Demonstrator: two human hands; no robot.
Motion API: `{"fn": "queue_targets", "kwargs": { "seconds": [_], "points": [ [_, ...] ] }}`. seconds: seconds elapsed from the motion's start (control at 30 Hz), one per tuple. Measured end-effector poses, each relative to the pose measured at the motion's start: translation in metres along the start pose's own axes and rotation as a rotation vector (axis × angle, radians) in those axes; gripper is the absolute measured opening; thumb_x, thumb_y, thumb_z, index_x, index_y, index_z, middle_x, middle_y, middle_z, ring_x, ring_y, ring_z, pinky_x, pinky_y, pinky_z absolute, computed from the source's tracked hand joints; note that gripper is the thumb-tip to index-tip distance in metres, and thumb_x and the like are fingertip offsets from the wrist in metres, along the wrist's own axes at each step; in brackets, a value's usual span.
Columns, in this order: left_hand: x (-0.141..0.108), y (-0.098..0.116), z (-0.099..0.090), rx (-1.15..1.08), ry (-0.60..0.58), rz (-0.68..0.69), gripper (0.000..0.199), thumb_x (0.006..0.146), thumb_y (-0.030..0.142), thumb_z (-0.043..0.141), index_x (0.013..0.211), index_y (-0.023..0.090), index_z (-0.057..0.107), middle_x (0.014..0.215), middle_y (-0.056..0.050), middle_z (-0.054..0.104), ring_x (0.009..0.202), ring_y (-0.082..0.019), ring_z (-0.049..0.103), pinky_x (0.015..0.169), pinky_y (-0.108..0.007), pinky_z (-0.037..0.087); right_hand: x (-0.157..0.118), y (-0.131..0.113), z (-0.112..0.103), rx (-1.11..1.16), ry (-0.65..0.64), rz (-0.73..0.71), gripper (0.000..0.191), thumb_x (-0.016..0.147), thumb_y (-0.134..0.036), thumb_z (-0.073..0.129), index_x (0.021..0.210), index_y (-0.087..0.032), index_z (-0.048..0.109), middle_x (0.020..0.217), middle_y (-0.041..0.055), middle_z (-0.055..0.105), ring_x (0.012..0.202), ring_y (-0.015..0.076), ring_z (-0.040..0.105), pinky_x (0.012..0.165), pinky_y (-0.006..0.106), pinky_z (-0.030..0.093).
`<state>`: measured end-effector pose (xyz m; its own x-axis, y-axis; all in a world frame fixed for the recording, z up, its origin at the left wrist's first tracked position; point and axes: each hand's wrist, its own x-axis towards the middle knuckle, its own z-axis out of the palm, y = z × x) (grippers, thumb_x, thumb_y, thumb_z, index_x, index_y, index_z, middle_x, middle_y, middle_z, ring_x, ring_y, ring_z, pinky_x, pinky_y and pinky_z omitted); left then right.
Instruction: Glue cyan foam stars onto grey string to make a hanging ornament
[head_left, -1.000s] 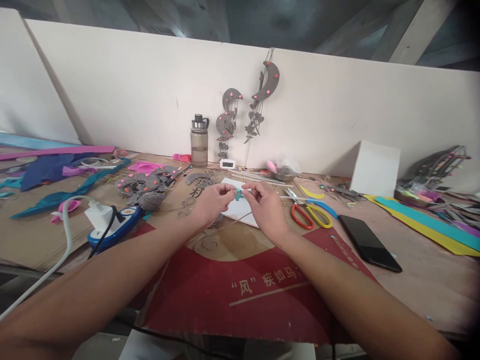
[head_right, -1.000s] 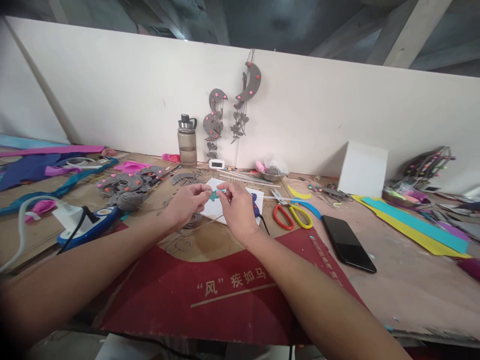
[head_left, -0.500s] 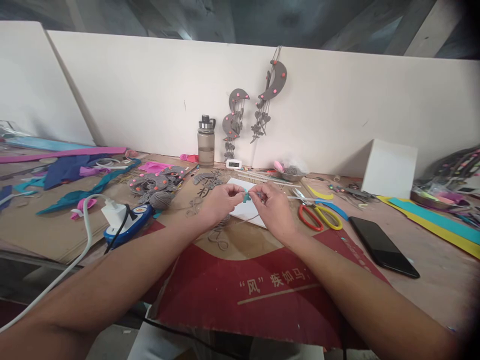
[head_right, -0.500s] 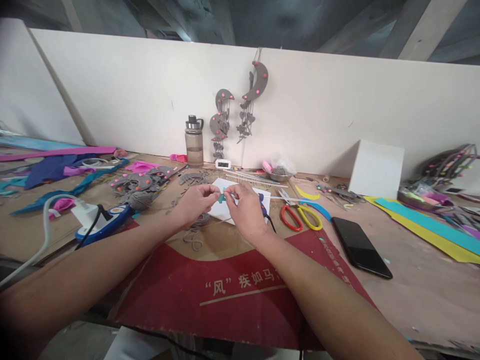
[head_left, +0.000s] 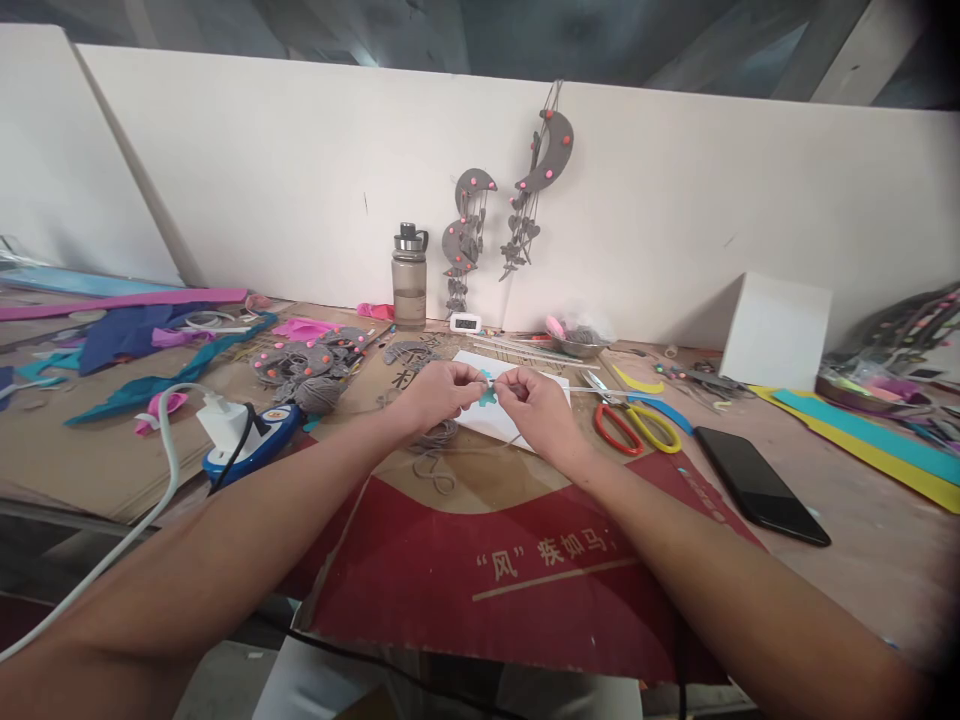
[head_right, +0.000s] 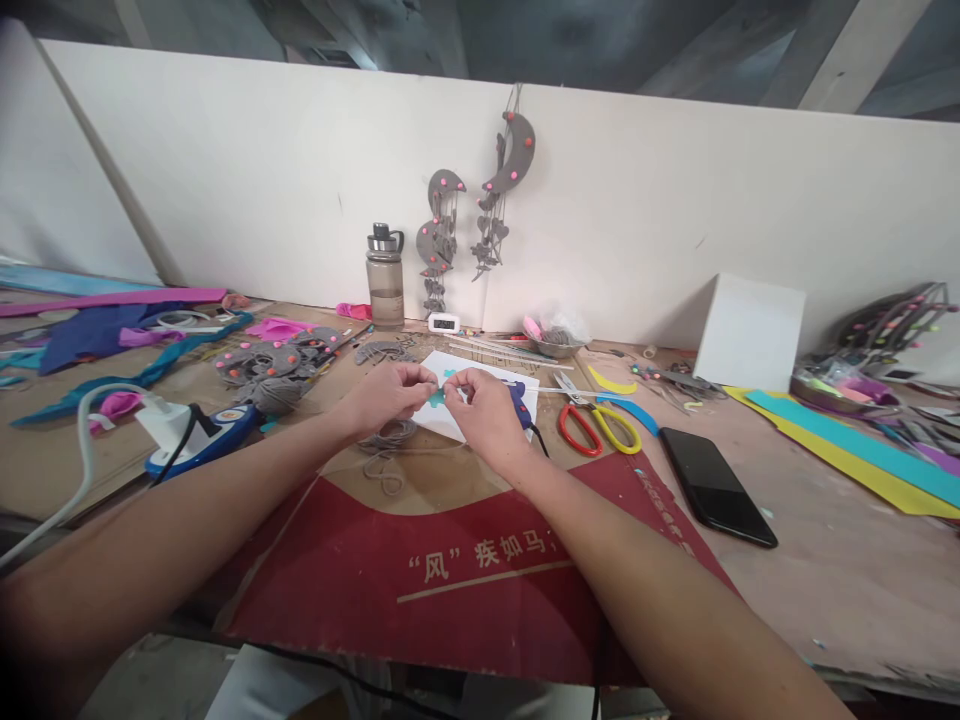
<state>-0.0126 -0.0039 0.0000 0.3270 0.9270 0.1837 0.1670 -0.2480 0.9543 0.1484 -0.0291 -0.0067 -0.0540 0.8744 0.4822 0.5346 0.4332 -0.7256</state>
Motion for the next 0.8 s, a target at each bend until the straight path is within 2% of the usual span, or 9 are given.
{"fn": "queue_targets", "kwargs": {
  "seconds": [0.33, 0.53, 0.8],
  "points": [
    [0.005, -0.006, -0.01, -0.138, -0.157, -0.06, 0.03, 0.064, 0.037, 0.074, 0.076, 0.011, 0.065, 0.057, 0.001, 0.05, 0.045, -0.004, 0.038, 0.043, -0.02, 0.025, 0.001, 0.009, 0.001, 0.074, -0.017, 0.074, 0.02, 0.077, -0.036, 0.051, 0.074, -0.018, 0.059, 0.062, -0.0024, 0.05, 0.057, 0.0107, 0.039, 0.055, 0.025, 0.033],
    [0.0, -0.001, -0.003, -0.017, -0.095, -0.034, 0.028, 0.067, 0.038, 0.07, 0.074, 0.013, 0.063, 0.056, 0.003, 0.049, 0.042, -0.004, 0.036, 0.041, -0.02, 0.026, 0.0, 0.013, 0.005, 0.04, 0.032, 0.02, 0.017, 0.077, -0.033, 0.051, 0.075, -0.018, 0.058, 0.065, -0.0011, 0.054, 0.06, 0.0118, 0.043, 0.057, 0.025, 0.034],
    [0.001, -0.014, 0.003, 0.1, 0.004, 0.056, 0.019, 0.072, 0.034, 0.062, 0.074, 0.015, 0.06, 0.054, 0.004, 0.049, 0.044, -0.004, 0.037, 0.043, -0.018, 0.028, -0.005, 0.011, 0.01, -0.006, 0.07, -0.037, 0.013, 0.077, -0.029, 0.052, 0.076, -0.018, 0.059, 0.068, 0.0001, 0.055, 0.061, 0.012, 0.043, 0.058, 0.025, 0.035]
  ]
}}
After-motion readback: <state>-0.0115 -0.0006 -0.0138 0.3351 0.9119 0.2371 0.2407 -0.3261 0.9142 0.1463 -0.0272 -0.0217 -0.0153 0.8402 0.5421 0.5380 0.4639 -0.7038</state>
